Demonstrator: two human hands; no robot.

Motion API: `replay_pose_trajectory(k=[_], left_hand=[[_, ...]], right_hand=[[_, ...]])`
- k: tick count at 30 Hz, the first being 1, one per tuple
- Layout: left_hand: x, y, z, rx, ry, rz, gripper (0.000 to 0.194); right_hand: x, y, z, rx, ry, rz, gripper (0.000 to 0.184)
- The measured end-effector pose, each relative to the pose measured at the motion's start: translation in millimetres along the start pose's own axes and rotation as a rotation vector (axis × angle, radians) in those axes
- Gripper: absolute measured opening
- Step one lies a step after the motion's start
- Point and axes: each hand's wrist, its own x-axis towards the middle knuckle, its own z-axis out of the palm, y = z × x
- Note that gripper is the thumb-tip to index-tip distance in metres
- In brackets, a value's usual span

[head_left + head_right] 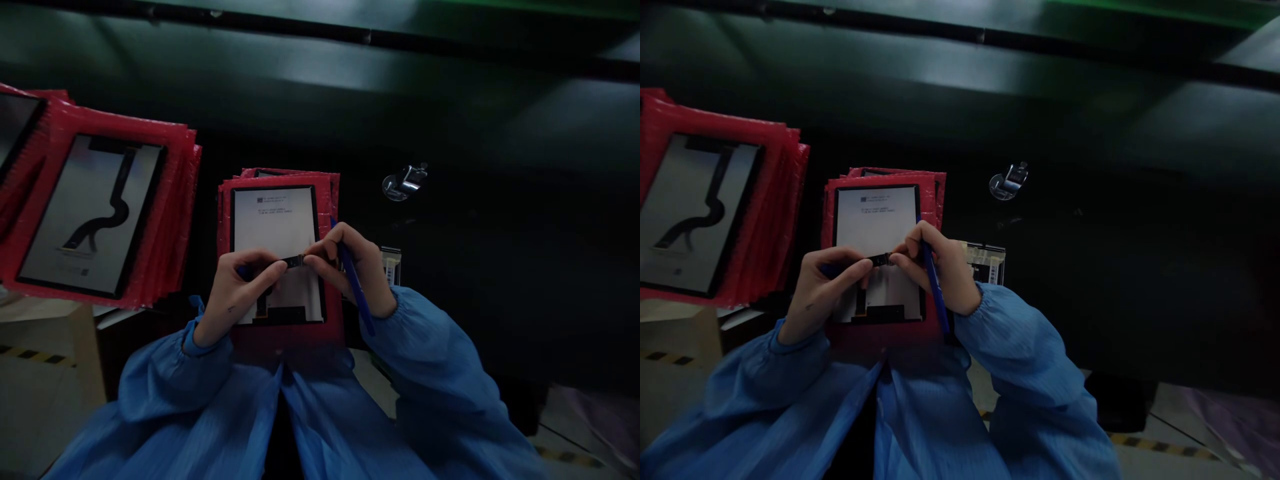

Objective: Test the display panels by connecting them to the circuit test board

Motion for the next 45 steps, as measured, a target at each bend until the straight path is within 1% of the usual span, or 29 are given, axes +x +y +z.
replay_pose_trajectory(k=[3,10,17,23,28,32,38,42,45], left_hand=[[-0.6,0.4,0.0,0.009,0.006,0.002,0.019],[-0.8,0.7,-1.0,0.020,-0.003,-0.004,0.019],[-0.2,0.7,0.6,0.031,0.002,0.001,0.019],[0.6,1.0,-0.1,0.046,0.005,-0.007,0.020],[-0.4,2.4,-1.4,0.060,-0.004,0.006,0.019],[0.5,3.1,-0.3,0.061,-0.024,0.027,0.018],[1.9,0.0,3.4,0.067,-0.123,0.029,0.024],[2.0,1.2,3.4,0.068,-0.128,0.033,0.026],[2.4,3.9,1.9,0.070,-0.142,0.046,0.027]], right_hand=[[0.2,1.2,-0.2,-0.004,-0.008,-0.009,0.032],[0.8,1.3,1.0,-0.009,0.000,-0.033,0.037],[-0.3,1.9,1.0,-0.009,-0.001,-0.044,0.037],[0.0,1.4,0.2,0.007,-0.015,-0.071,0.032],[-0.6,-1.2,1.0,-0.020,-0.009,-0.052,0.031],[-0.4,0.0,1.5,-0.026,-0.016,-0.055,0.031],[0.3,5.0,3.0,-0.038,-0.005,-0.089,0.030],[0.6,5.4,2.6,-0.055,0.002,-0.084,0.032],[1.1,4.5,-0.4,-0.060,-0.024,-0.078,0.031]])
